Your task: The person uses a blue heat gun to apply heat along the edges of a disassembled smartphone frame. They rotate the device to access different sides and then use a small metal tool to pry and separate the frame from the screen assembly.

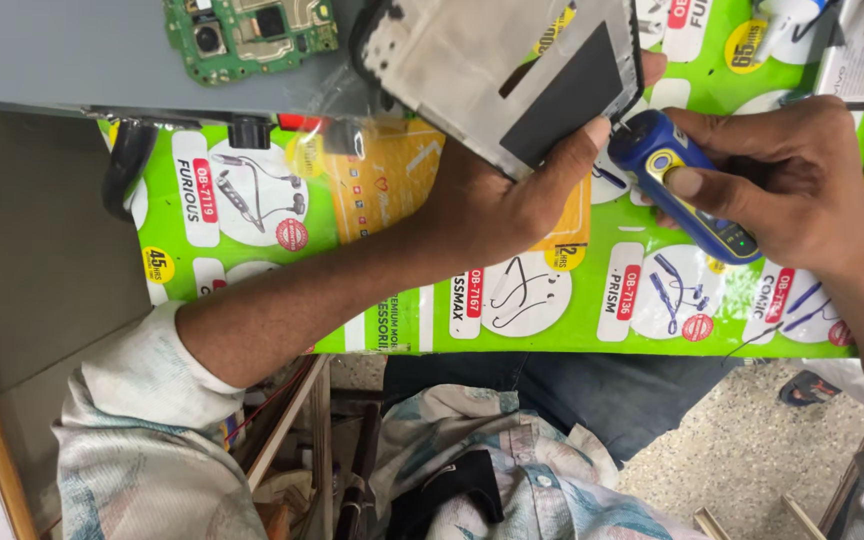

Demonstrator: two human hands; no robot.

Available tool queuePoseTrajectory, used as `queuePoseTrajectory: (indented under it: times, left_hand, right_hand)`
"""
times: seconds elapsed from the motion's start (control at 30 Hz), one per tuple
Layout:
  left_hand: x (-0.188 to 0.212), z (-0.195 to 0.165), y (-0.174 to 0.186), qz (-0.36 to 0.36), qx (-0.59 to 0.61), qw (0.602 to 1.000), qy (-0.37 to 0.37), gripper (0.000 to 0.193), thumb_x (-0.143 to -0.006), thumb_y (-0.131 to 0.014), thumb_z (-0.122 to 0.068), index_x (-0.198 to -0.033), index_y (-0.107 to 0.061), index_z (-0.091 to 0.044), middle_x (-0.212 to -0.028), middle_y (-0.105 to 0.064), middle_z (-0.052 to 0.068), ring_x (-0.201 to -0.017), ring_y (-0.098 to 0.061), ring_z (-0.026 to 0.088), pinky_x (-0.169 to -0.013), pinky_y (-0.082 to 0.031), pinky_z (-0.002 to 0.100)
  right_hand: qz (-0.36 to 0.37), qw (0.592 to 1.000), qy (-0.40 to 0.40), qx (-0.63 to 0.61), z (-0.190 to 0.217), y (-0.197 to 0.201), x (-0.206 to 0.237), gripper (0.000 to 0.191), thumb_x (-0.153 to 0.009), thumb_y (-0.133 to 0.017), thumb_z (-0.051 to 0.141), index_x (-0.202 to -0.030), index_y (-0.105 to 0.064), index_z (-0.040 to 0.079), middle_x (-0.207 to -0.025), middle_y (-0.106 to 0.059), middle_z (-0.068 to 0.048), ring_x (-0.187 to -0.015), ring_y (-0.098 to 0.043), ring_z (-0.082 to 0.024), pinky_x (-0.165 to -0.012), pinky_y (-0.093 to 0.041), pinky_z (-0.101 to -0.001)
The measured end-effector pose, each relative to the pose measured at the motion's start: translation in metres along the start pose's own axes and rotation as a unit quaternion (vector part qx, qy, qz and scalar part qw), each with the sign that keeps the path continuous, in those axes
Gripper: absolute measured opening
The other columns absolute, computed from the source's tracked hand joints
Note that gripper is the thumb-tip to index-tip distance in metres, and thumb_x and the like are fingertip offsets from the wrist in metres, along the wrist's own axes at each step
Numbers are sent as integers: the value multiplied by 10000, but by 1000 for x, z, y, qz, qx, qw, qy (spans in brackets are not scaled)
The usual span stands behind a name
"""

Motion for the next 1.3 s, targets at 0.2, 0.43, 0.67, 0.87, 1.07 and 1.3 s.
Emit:
queuePoseTrajectory:
  times: [0.2, 0.43, 0.67, 0.87, 1.07, 1.3]
  left_hand:
    - [-1, -10, -7, -28, 29, 999, 8, 278, -1177, -522, -26, -1454, -500, -15, -1413, -647, 85, -1338, -595, 136, -1150, -480, 277]
    - [-2, -23, -7, -37, -1, 999, -9, 235, -1181, -538, -37, -1412, -572, -26, -1364, -687, 65, -1253, -678, 106, -1091, -573, 251]
    - [-1, -23, -6, -45, -12, 999, -17, 234, -1171, -536, -20, -1403, -563, -26, -1357, -674, 54, -1261, -667, 111, -1098, -567, 259]
    - [-2, -18, -6, -44, -14, 998, -38, 291, -1169, -539, -29, -1453, -482, -38, -1390, -644, 59, -1319, -621, 120, -1148, -530, 268]
    - [-1, -10, -7, -39, -35, 997, -48, 283, -1178, -545, -32, -1457, -500, -41, -1394, -651, 64, -1304, -593, 134, -1147, -483, 282]
    - [-2, -13, -6, -34, -38, 998, -46, 267, -1190, -537, -56, -1456, -508, -49, -1405, -645, 60, -1307, -591, 135, -1143, -490, 275]
  right_hand:
    - [7, 1000, 2, 0, 8, 1, 6, 431, -928, -677, 20, -1341, -647, -100, -984, -763, -178, -839, -732, -168, -789, -608, -273]
    - [-5, 999, -18, -39, 9, 2, 7, 427, -933, -668, 23, -1340, -643, -104, -975, -763, -189, -797, -735, -179, -742, -617, -279]
    - [5, 999, 4, -34, 5, 2, 8, 429, -928, -678, 31, -1332, -645, -106, -962, -759, -188, -784, -736, -177, -730, -619, -280]
    - [8, 1000, -4, -29, 9, 1, 7, 438, -924, -678, 32, -1340, -645, -102, -960, -760, -182, -778, -731, -173, -720, -615, -277]
    - [10, 1000, -4, -29, 9, 0, 6, 442, -933, -671, 31, -1353, -641, -102, -946, -761, -182, -764, -727, -174, -717, -608, -274]
    - [6, 999, -2, -36, 7, 0, 6, 436, -933, -665, 15, -1351, -640, -105, -949, -757, -187, -760, -727, -182, -711, -607, -274]
Point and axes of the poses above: each hand's wrist, its own x-axis away from the middle knuckle, its own y-axis out of the back of the hand, z = x × y, the point moved 3 cm from there along -x, towards the middle knuckle
